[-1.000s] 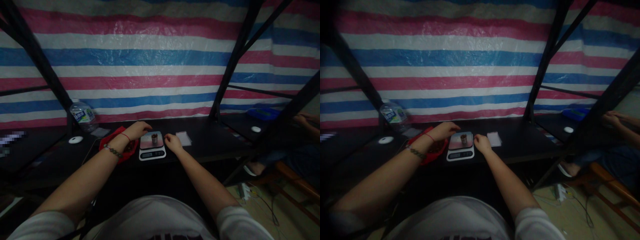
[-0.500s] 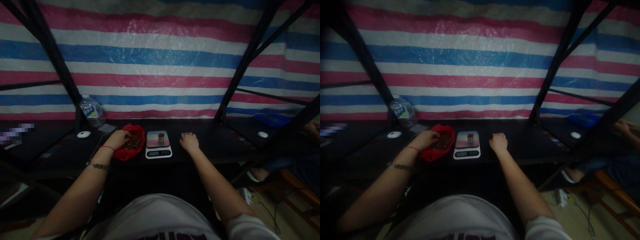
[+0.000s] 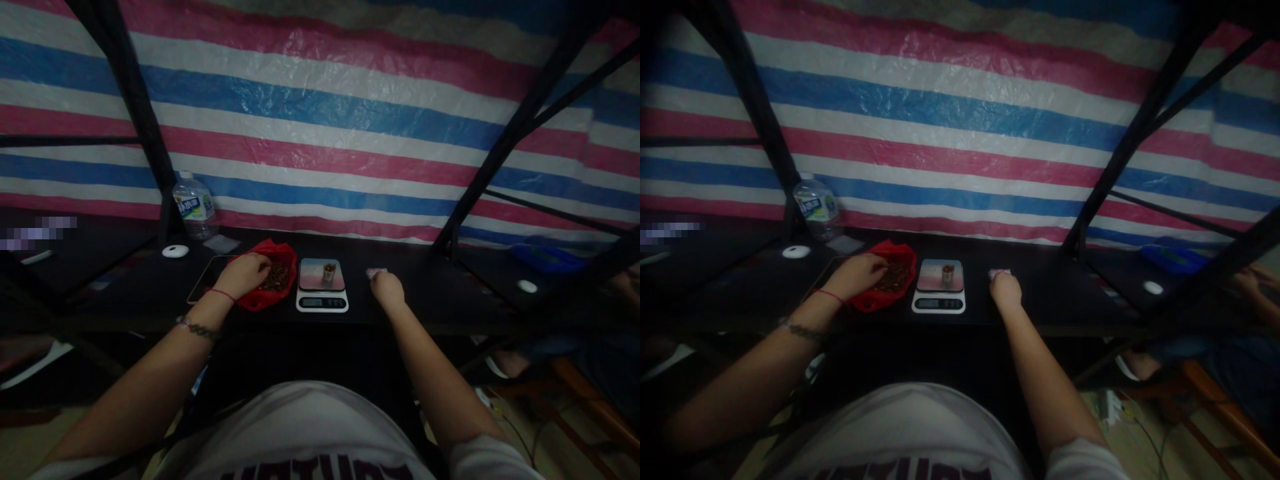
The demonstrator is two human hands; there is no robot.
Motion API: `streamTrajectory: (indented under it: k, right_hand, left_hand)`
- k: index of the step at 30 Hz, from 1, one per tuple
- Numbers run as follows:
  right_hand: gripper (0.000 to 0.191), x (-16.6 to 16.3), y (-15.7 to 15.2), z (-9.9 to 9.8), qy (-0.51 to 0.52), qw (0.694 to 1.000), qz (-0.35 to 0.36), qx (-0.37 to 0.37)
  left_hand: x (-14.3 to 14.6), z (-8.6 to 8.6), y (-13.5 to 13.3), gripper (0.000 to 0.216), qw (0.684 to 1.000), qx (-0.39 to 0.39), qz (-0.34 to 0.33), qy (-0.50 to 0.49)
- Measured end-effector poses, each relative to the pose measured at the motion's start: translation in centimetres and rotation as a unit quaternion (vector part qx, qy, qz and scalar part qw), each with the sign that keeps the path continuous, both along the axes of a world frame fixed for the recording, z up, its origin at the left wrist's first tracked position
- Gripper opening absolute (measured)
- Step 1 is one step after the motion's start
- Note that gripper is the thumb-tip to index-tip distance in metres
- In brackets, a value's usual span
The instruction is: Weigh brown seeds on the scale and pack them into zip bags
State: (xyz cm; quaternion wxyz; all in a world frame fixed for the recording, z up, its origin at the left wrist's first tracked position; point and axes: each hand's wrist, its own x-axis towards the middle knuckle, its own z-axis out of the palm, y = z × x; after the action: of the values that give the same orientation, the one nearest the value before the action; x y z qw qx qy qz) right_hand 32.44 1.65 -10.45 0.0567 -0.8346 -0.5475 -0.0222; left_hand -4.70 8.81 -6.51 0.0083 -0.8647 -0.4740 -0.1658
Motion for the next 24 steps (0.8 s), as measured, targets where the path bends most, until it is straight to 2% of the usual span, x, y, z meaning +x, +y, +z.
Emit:
streamTrajectory:
  k: [3, 7, 9, 11, 13, 15, 17, 20, 24]
  right_hand:
    - [0.032, 0.4, -0.5, 0.9, -0.041, 0.998, 0.014, 0.053]
    - [0.030, 0.8, -1.6, 3.6, -0.041, 0.982, 0.017, 0.185]
    - [0.026, 0.1, -2.3, 5.5, 0.001, 0.967, 0.071, 0.244]
    - [0.022, -1.4, -3.1, 7.3, 0.072, 0.943, 0.165, 0.281]
    - [0.019, -3.7, -3.9, 8.9, 0.158, 0.907, 0.266, 0.285]
    - [0.017, -6.0, -4.5, 10.1, 0.223, 0.871, 0.355, 0.255]
    - [0.017, -7.9, -4.8, 10.9, 0.255, 0.843, 0.415, 0.226]
    - [0.017, -9.3, -4.7, 11.2, 0.267, 0.828, 0.439, 0.226]
    - [0.017, -9.2, -3.9, 10.2, 0.277, 0.837, 0.398, 0.253]
  left_hand:
    - [0.3, 0.7, -0.7, 0.031, 0.999, 0.003, -0.017, -0.041]
    - [0.6, 1.7, -1.6, 0.035, 0.992, 0.021, -0.025, -0.121]
    - [1.0, 2.3, -2.1, 0.040, 0.985, 0.015, -0.024, -0.169]
    - [1.8, 2.9, -2.7, 0.044, 0.972, -0.020, -0.041, -0.230]
    - [3.0, 3.7, -3.4, 0.045, 0.947, -0.073, -0.096, -0.297]
    - [4.5, 4.3, -4.1, 0.044, 0.916, -0.124, -0.168, -0.344]
    - [5.7, 4.8, -4.8, 0.050, 0.882, -0.189, -0.227, -0.367]
    - [6.6, 5.3, -5.5, 0.043, 0.853, -0.274, -0.254, -0.364]
    - [6.4, 5.2, -6.1, 0.026, 0.837, -0.349, -0.201, -0.370]
